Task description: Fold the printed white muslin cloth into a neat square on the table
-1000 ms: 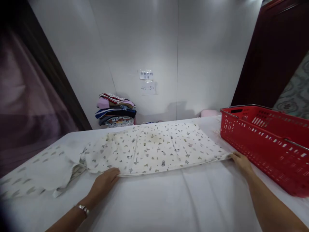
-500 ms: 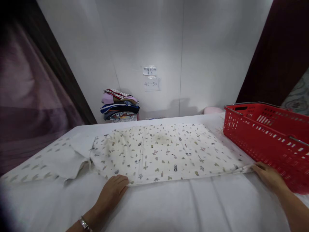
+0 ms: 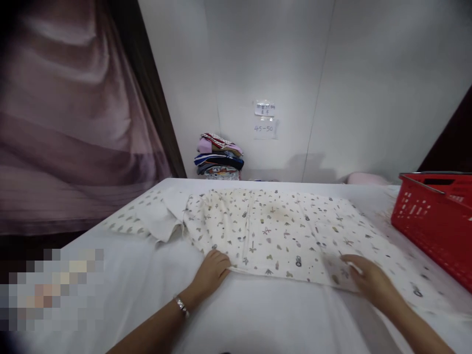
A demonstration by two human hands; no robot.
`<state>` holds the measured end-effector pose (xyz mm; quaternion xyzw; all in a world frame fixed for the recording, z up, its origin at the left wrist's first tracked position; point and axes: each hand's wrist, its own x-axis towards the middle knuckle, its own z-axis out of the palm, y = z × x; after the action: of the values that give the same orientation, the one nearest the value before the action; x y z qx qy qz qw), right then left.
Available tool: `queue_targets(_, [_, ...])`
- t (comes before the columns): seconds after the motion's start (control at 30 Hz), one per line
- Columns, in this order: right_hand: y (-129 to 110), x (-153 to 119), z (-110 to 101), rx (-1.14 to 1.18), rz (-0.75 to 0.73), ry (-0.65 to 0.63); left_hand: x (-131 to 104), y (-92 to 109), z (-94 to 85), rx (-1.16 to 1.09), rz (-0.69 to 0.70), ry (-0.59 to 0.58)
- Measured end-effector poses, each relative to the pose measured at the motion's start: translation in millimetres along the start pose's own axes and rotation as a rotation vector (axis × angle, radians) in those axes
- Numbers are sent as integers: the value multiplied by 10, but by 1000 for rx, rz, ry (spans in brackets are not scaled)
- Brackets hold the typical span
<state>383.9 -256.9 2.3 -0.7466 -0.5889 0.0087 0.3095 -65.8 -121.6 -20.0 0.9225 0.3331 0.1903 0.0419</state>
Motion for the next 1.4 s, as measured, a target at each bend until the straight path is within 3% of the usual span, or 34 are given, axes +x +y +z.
queue_targets(0.1, [-962,-21,531,135,-233,-254,1,38,-14,-9,-8,-17])
queue_targets(0.2, [-1831,-70,937,123,-563,-378,2,61,-13,-15,-21,-15])
queue_targets(0.3, [-2398,-81,1247,67,-731,-397,-4,53,17,0,-55,-16])
queue_targets(0.37, [-2575,-70,1432,19,-735,-383,-13,30,45,16,-82,-25])
queue_targets(0.47, [-2590,-63,1671,14,-702,-355,-26,-19,80,25,-107,-23])
queue_targets(0.63, [-2336,-106,1911,101,-621,-324,-34,-49,99,-19,-111,-36])
queue_targets(0.83, [-2164,-105,1952,170,-603,-378,-49,-112,63,-121,-101,-22])
queue_targets(1.0, [-2180,-71,1912,157,-609,-417,-102,-431,-101,-140,-215,40])
queue_targets(1.1, [-2187,-74,1900,168,-617,-442,-167,-640,-246,-125,-354,134])
queue_targets(1.2, [-2179,-79,1897,185,-602,-450,-235,-812,-376,-141,-572,365])
queue_targets(1.3, [-2171,-71,1900,198,-608,-450,-270,-968,-447,-421,-954,643])
queue_targets(1.4, [-2177,-61,1902,212,-611,-474,-235,-1093,-448,-719,-1257,717])
